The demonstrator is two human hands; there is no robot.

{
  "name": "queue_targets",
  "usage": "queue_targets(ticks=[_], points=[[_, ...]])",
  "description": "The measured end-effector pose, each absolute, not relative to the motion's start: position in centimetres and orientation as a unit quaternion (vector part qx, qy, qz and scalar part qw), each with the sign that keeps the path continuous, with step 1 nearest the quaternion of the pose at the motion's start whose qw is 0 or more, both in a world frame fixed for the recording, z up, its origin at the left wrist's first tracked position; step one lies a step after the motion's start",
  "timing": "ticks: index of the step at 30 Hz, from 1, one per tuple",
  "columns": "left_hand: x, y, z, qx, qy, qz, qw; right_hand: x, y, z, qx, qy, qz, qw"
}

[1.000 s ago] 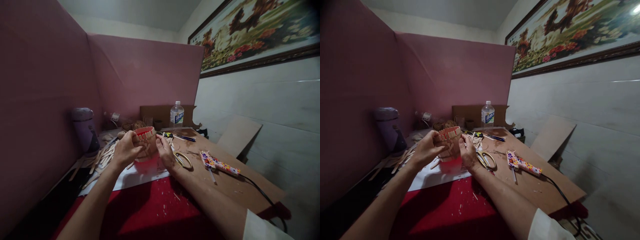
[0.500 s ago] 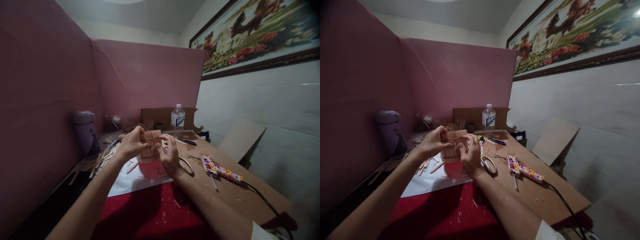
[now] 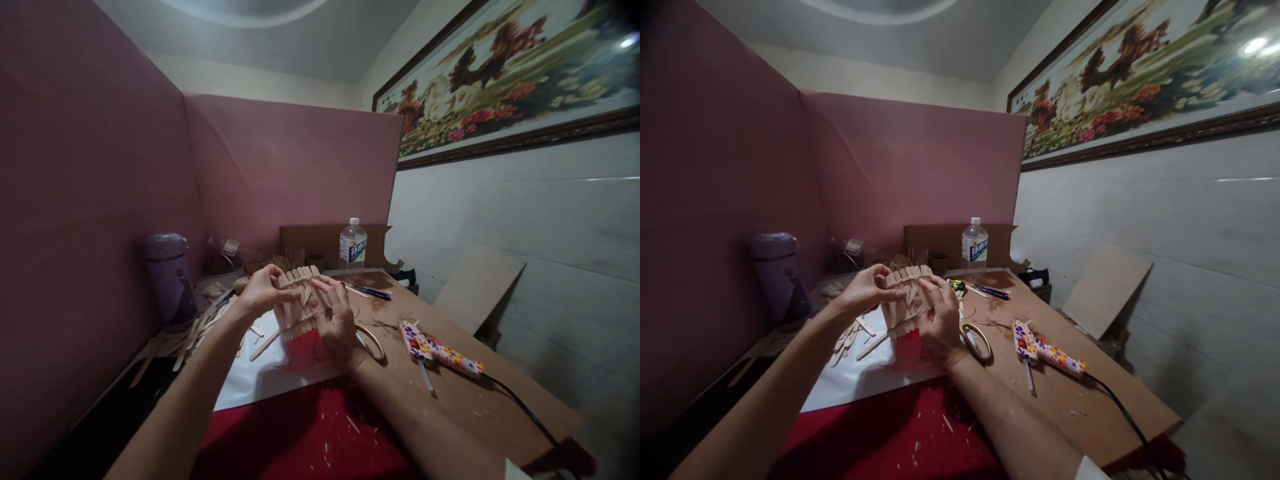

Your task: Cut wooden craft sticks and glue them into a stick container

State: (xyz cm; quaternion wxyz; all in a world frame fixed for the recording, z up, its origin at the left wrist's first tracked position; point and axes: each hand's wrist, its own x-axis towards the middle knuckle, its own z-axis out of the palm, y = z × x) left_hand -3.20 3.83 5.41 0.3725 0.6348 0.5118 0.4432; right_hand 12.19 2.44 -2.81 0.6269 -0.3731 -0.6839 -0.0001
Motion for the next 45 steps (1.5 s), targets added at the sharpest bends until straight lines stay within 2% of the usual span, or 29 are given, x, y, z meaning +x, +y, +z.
queue_targets(ticks=[8, 14, 19, 29, 36, 45], points=[[-4.3, 5.1, 2.8, 0.649, 0.490, 0.504, 0.290, 11.6, 2.0, -3.1, -0.375, -0.716, -0.031, 0.588], [-4.4, 3.9, 2.9, 0.681, 0.587, 0.433, 0.067, 11.7, 1.8, -3.0, -0.393, -0.711, -0.050, 0.582], [-3.8, 3.2, 3.0, 0.690, 0.576, 0.439, -0.008, 11.8, 1.8, -3.2, -0.399, -0.721, -0.070, 0.562], [-3.2, 3.6, 1.3, 0.723, 0.439, 0.533, 0.008, 11.8, 1.6, -3.4, -0.410, -0.726, -0.089, 0.545], [-2.5, 3.6, 1.0, 0.685, 0.414, 0.589, 0.109, 11.8, 1.3, -3.2, -0.410, -0.710, -0.058, 0.570], [-1.9, 3.4, 0.9, 0.636, 0.420, 0.632, 0.142, 11.7, 1.1, -3.2, -0.405, -0.713, -0.061, 0.569]])
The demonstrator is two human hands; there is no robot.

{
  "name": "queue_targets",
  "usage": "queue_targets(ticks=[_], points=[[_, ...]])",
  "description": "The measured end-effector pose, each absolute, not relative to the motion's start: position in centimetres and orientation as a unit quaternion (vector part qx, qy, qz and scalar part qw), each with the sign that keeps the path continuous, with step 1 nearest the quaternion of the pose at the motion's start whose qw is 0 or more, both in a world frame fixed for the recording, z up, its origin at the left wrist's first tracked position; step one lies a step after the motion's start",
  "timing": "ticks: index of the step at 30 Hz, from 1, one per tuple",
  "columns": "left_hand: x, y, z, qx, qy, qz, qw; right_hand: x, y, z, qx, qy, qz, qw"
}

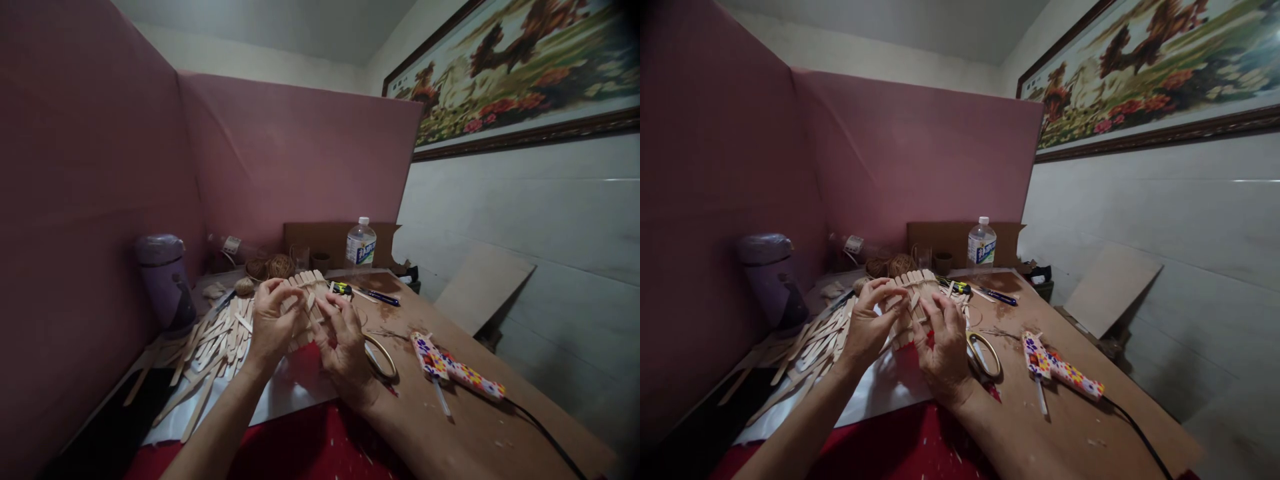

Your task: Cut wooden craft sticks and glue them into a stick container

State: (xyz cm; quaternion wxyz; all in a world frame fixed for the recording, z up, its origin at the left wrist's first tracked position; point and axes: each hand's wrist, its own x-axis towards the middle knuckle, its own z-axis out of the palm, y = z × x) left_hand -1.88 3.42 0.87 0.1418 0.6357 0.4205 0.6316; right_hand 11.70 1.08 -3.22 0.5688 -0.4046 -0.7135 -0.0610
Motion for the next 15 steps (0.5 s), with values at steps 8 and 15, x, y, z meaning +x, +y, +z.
queue_targets(ticks=[8, 15], points=[[-1.3, 3.1, 0.4, 0.612, 0.431, 0.650, 0.125, 11.7, 0.8, -3.3, -0.404, -0.717, -0.062, 0.565], [-0.9, 3.0, -0.3, 0.614, 0.421, 0.660, 0.103, 11.8, 1.0, -3.5, -0.403, -0.719, -0.056, 0.563]])
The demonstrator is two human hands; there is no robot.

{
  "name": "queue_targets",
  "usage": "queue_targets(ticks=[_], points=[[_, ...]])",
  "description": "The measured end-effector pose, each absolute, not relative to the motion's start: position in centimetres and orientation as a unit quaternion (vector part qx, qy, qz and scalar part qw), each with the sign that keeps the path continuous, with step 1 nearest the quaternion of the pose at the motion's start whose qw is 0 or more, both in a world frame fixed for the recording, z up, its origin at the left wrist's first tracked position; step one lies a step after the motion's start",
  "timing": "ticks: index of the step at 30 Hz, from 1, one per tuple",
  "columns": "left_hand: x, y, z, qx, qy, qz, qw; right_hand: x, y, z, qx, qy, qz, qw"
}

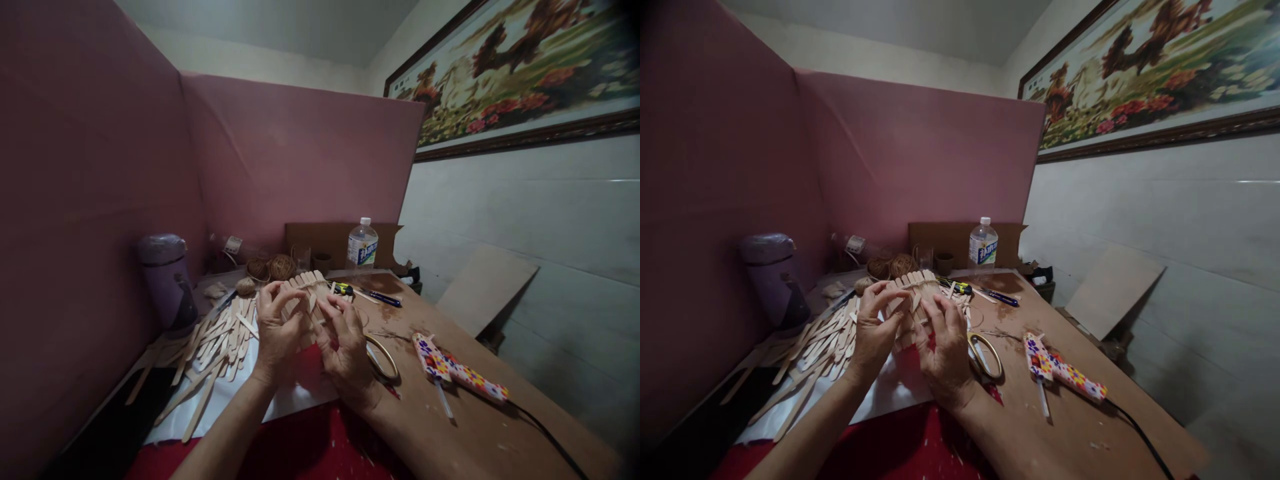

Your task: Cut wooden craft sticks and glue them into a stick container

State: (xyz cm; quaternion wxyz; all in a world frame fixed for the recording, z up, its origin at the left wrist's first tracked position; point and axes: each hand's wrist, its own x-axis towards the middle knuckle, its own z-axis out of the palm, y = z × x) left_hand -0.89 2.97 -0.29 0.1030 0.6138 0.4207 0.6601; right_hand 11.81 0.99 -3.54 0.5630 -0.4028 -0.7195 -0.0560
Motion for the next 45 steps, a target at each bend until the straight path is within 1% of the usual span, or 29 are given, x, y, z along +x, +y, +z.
queue_targets(ticks=[22, 29, 37, 45], points=[[-0.6, 2.9, -1.5, 0.623, 0.436, 0.649, 0.032, 11.7, 0.9, -3.7, -0.403, -0.715, -0.072, 0.566], [-0.5, 2.9, -1.5, 0.617, 0.438, 0.653, 0.033, 11.8, 0.9, -3.7, -0.406, -0.718, -0.064, 0.563], [-0.5, 3.1, -1.8, 0.618, 0.429, 0.659, 0.005, 11.7, 0.7, -3.4, -0.402, -0.718, -0.066, 0.565], [-0.5, 3.0, -1.7, 0.615, 0.425, 0.664, 0.014, 11.7, 0.7, -3.4, -0.399, -0.718, -0.070, 0.566]])
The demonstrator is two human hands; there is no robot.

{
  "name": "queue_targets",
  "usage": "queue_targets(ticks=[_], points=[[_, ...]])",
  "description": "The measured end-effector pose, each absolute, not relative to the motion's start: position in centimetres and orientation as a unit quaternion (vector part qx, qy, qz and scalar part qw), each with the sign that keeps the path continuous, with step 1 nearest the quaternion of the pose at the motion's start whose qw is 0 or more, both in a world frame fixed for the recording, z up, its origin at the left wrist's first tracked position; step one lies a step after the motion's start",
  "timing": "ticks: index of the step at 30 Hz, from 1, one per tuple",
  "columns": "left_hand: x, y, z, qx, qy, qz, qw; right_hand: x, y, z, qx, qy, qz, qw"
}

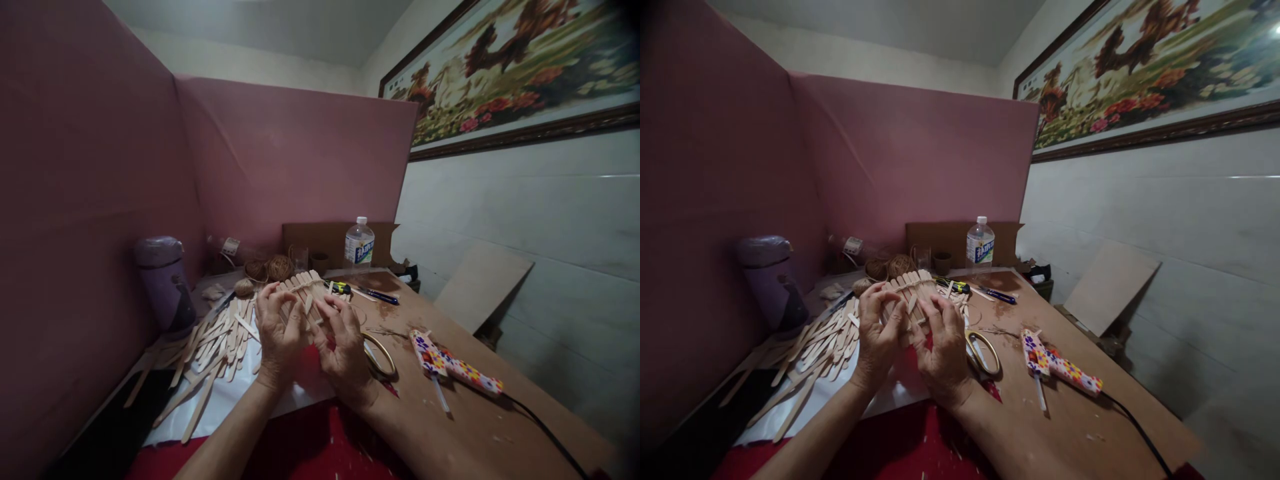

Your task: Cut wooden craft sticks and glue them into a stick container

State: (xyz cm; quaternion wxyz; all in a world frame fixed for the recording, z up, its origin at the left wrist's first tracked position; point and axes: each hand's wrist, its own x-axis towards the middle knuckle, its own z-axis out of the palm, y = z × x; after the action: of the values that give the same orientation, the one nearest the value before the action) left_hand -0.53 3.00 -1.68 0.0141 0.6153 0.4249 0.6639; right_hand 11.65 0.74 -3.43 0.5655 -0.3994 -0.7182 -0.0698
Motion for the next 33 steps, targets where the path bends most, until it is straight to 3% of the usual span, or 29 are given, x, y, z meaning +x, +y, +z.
queue_targets(ticks=[13, 33], points=[[-0.36, 2.92, -1.60, 0.602, 0.409, 0.682, 0.066, 11.86, 0.85, -3.65, -0.398, -0.718, -0.075, 0.566], [-0.61, 3.19, -1.56, 0.611, 0.404, 0.680, 0.041, 11.78, 0.77, -3.47, -0.404, -0.717, -0.072, 0.563]])
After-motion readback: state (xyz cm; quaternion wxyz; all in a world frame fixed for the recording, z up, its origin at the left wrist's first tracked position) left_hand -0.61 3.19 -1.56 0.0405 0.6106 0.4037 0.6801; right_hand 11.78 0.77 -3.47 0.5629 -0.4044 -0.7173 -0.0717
